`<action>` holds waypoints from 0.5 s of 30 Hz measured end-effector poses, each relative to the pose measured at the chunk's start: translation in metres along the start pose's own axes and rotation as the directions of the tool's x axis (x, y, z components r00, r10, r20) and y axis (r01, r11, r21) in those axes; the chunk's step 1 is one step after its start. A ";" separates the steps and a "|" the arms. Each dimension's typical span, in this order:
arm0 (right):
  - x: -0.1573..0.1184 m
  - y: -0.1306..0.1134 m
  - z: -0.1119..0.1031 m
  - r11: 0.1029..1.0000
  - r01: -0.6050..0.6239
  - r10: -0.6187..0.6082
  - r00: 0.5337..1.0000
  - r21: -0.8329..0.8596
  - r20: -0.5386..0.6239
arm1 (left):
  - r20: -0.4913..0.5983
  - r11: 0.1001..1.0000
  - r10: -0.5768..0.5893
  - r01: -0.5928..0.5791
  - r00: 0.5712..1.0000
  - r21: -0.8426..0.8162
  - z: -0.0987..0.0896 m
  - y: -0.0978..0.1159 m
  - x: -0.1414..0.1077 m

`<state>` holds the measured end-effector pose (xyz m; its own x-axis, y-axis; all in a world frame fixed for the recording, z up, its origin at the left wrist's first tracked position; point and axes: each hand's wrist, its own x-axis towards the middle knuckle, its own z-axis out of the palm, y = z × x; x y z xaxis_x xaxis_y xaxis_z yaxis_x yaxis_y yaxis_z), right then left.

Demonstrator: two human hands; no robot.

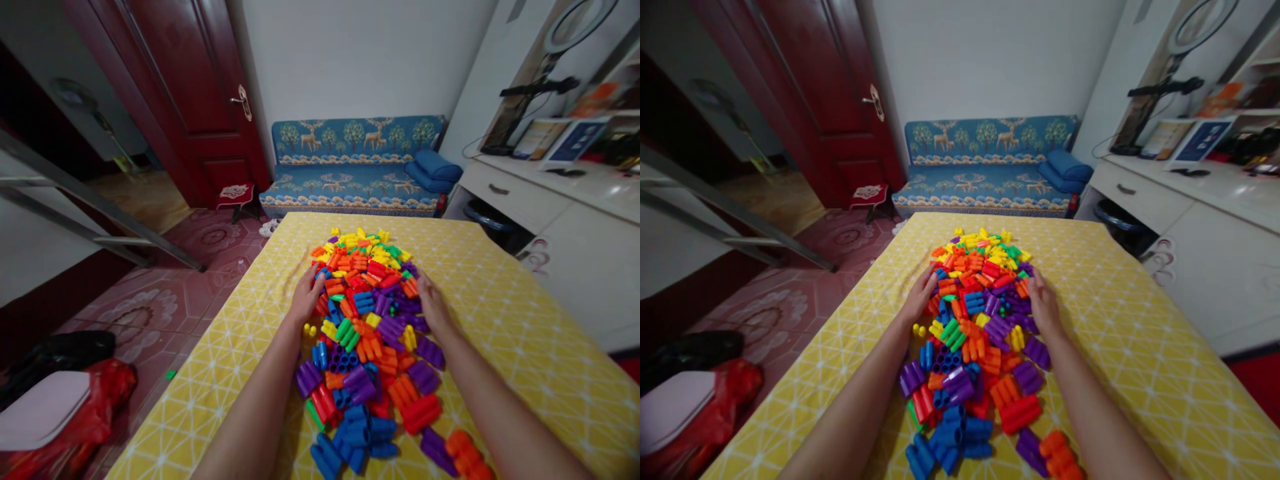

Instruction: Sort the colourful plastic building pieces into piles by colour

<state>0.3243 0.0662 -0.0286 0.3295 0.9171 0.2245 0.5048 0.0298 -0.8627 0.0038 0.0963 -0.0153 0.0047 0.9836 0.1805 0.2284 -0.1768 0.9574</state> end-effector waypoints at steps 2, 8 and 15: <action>-0.020 -0.019 0.019 0.998 0.046 -0.049 0.996 0.054 0.068 | 0.005 1.000 -0.004 0.004 1.000 -0.017 -0.001 0.005 -0.004; -0.057 -0.053 0.014 0.938 0.330 -0.339 0.937 0.103 0.081 | -0.108 0.998 0.000 -0.008 0.994 -0.066 -0.010 0.009 -0.010; 0.089 -0.027 0.011 0.962 0.269 -0.270 0.936 -0.036 -0.227 | -0.116 0.999 0.012 -0.018 0.993 -0.046 -0.010 0.005 -0.008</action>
<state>0.3316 0.1512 0.0094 0.3531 0.7596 0.5462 0.6032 0.2614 -0.7536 -0.0046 0.0870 -0.0101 -0.1050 0.9705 0.2170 0.1832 -0.1956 0.9634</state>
